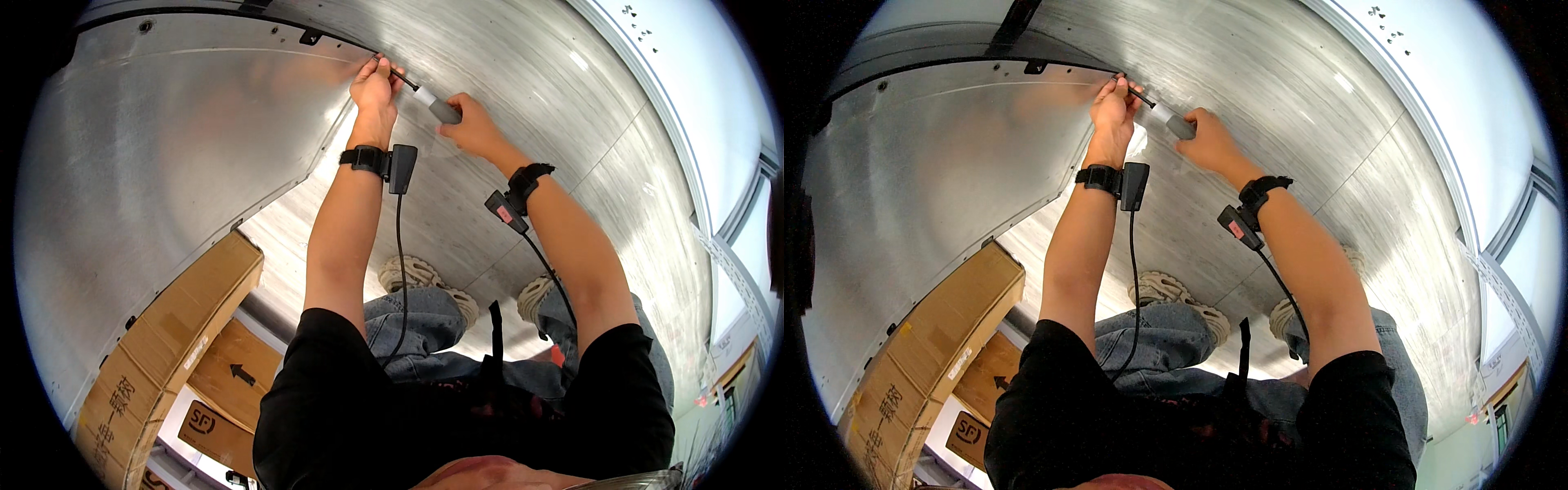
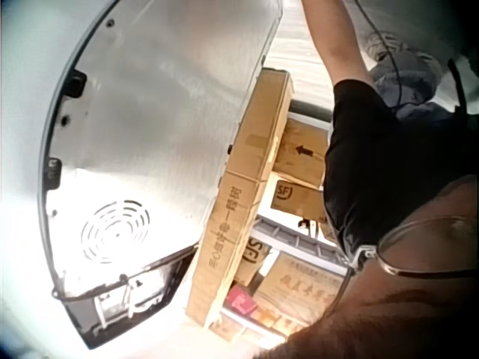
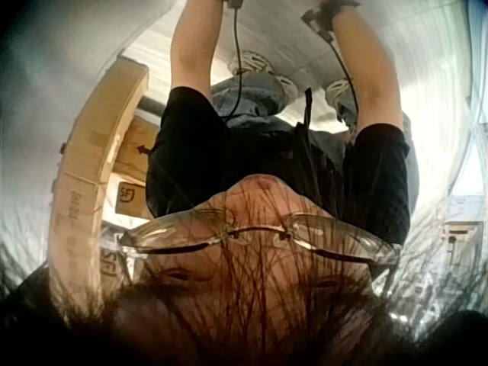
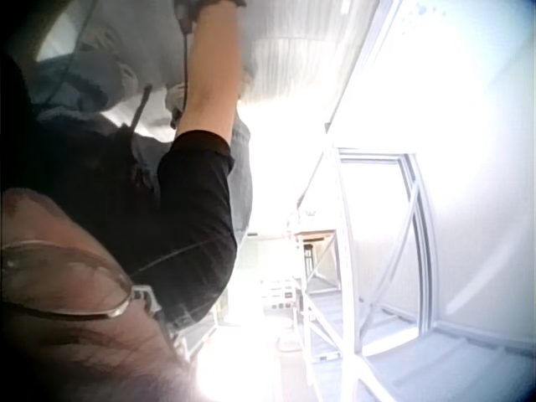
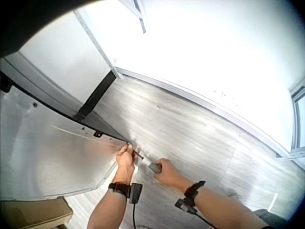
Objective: The person is assembling a white appliance, likely a refrigerator, by using a screwdriver to fasten screws into the back panel. The person is sitting on the floor and repeatedly drives screws into the metal surface.
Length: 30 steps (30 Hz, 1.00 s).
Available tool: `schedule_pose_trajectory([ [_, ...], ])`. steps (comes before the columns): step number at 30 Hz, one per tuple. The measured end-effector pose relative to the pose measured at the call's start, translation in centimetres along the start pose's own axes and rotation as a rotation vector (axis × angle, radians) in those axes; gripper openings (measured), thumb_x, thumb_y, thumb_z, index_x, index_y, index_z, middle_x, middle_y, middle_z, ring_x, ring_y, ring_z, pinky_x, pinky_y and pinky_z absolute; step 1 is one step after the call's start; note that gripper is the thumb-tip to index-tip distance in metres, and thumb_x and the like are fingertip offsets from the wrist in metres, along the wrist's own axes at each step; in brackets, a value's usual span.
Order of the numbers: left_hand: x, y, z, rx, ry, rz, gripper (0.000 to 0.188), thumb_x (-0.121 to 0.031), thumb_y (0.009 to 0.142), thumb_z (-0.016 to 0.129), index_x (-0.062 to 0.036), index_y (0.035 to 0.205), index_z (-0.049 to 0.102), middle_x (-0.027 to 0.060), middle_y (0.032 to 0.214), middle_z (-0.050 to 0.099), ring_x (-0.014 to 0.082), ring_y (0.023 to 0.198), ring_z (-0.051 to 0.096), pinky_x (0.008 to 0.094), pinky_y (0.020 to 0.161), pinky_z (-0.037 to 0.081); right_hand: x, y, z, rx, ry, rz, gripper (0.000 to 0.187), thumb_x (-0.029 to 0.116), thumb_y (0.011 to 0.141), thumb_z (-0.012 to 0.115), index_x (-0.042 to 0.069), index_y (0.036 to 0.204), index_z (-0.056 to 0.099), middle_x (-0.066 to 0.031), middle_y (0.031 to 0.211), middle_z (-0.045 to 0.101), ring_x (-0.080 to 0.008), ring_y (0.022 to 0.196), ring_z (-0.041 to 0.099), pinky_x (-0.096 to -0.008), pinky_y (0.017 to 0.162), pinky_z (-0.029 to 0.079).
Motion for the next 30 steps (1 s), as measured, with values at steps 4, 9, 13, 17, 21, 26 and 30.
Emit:
schedule_pose_trajectory([
  [4, -0.1, -0.1, -0.1, -0.003, -0.041, 0.005, 0.011, -0.006, 0.093, 0.052, -0.0035, 0.103, 0.056, 0.0057, 0.08, 0.061, 0.0147, 0.062, 0.06, 0.0245, 0.051, 0.048, 1.9, -0.7, -0.6, 0.305, 0.36, 0.244, 0.053, 0.011, 0.08, 0.064, 0.002, 0.127, 0.041, -0.0119, 0.105, 0.055, -0.0185, 0.074, 0.059, -0.0298, 0.058, 0.051],
  [9, 0.0, -0.6, 0.2, 0.01, -0.007, 0.027, 0.011, -0.01, 0.09, 0.059, -0.0054, 0.101, 0.059, 0.0025, 0.079, 0.061, 0.0116, 0.061, 0.057, 0.024, 0.053, 0.047, 0.4, -0.1, -0.2, 0.159, 0.055, 0.013, 0.058, 0.01, 0.078, 0.065, 0.003, 0.13, 0.04, -0.014, 0.107, 0.055, -0.0245, 0.085, 0.059, -0.0347, 0.071, 0.05],
  [13, 0.0, -0.3, -0.1, -0.043, 0.105, 0.036, 0.013, -0.012, 0.088, 0.064, -0.0067, 0.099, 0.061, 0.0002, 0.078, 0.06, 0.0098, 0.06, 0.054, 0.0237, 0.052, 0.047, 1.6, -0.5, -0.8, 0.049, -0.162, -0.059, 0.055, 0.01, 0.075, 0.069, 0.002, 0.123, 0.046, -0.0182, 0.112, 0.053, -0.0338, 0.1, 0.055, -0.0387, 0.085, 0.046],
  [17, 0.0, -0.2, -0.1, -0.041, 0.098, 0.018, 0.015, -0.01, 0.089, 0.061, -0.0058, 0.103, 0.059, 0.0026, 0.078, 0.06, 0.011, 0.06, 0.055, 0.0249, 0.053, 0.05, 1.8, -0.3, -1.0, 0.007, -0.146, -0.007, 0.047, 0.008, 0.074, 0.067, 0.001, 0.117, 0.05, -0.0212, 0.111, 0.055, -0.0364, 0.101, 0.056, -0.0403, 0.086, 0.046],
  [21, 0.1, -0.3, 0.1, -0.013, 0.057, 0.022, 0.016, -0.007, 0.091, 0.057, -0.0047, 0.107, 0.056, 0.0053, 0.079, 0.061, 0.0125, 0.062, 0.058, 0.0252, 0.054, 0.052, 1.8, 0.1, -1.0, 0.059, -0.119, 0.035, 0.044, 0.005, 0.074, 0.059, 0.001, 0.117, 0.05, -0.0232, 0.104, 0.06, -0.0357, 0.096, 0.059, -0.0418, 0.082, 0.046],
  [26, 0.2, -0.3, 0.2, 0.007, 0.041, 0.053, 0.015, -0.008, 0.091, 0.057, -0.0046, 0.105, 0.055, 0.0051, 0.079, 0.061, 0.0134, 0.065, 0.06, 0.0252, 0.055, 0.052, 1.5, 0.5, -1.1, 0.106, -0.075, -0.022, 0.042, 0.004, 0.074, 0.057, 0.0, 0.116, 0.051, -0.0225, 0.105, 0.06, -0.0359, 0.096, 0.059, -0.0422, 0.082, 0.047],
  [30, 0.3, -0.1, -0.2, -0.007, 0.15, 0.076, 0.013, -0.01, 0.089, 0.061, -0.0062, 0.101, 0.057, 0.0031, 0.08, 0.061, 0.0123, 0.065, 0.057, 0.026, 0.055, 0.051, 2.7, -0.2, -0.9, 0.003, -0.317, -0.077, 0.042, 0.002, 0.074, 0.059, 0.001, 0.116, 0.051, -0.0199, 0.109, 0.055, -0.0352, 0.097, 0.058, -0.0419, 0.083, 0.047],
])
Point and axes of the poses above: each hand's wrist, its own y-axis towards the middle knuckle, its own z-axis out of the palm, x = y × z, the point moved 4 cm from there along y, towards the middle knuckle
